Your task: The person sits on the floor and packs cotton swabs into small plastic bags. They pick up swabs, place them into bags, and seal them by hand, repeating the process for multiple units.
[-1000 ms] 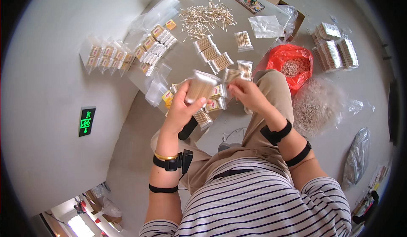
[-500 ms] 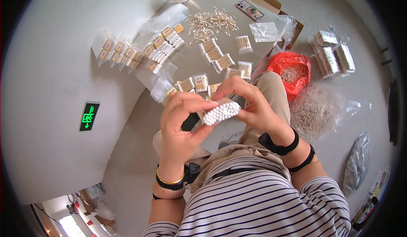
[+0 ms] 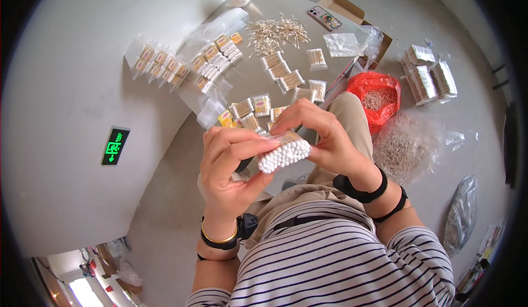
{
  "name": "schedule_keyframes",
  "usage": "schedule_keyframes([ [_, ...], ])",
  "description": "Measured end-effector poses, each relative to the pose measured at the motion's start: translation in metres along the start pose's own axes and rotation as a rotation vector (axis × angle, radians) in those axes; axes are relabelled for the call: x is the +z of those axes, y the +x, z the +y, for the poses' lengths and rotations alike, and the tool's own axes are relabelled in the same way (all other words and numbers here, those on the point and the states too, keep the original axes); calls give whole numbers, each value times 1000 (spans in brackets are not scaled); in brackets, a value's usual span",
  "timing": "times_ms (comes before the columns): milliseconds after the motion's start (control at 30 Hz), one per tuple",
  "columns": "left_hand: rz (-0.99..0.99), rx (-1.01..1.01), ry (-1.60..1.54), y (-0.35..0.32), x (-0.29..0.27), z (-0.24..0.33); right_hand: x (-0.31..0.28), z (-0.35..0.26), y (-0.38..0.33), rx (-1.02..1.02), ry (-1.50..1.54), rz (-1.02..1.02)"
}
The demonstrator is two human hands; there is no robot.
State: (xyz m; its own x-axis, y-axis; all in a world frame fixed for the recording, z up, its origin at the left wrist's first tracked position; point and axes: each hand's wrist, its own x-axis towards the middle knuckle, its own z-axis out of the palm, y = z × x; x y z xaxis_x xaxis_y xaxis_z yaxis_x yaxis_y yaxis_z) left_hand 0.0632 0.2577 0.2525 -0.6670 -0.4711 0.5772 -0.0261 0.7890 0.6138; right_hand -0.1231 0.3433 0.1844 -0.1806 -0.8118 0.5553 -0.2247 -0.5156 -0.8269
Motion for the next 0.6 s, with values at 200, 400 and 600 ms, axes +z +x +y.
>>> schedule_keyframes([
  [200, 39, 91, 126, -6, -2, 5, 3, -9, -1, 3, -89, -45],
  [400, 58, 100, 156, -11, -8, 8, 3, -39, 7, -106, -2, -9],
  [600, 49, 53, 29, -13, -9, 8, -8, -44, 5, -186, -147, -62],
])
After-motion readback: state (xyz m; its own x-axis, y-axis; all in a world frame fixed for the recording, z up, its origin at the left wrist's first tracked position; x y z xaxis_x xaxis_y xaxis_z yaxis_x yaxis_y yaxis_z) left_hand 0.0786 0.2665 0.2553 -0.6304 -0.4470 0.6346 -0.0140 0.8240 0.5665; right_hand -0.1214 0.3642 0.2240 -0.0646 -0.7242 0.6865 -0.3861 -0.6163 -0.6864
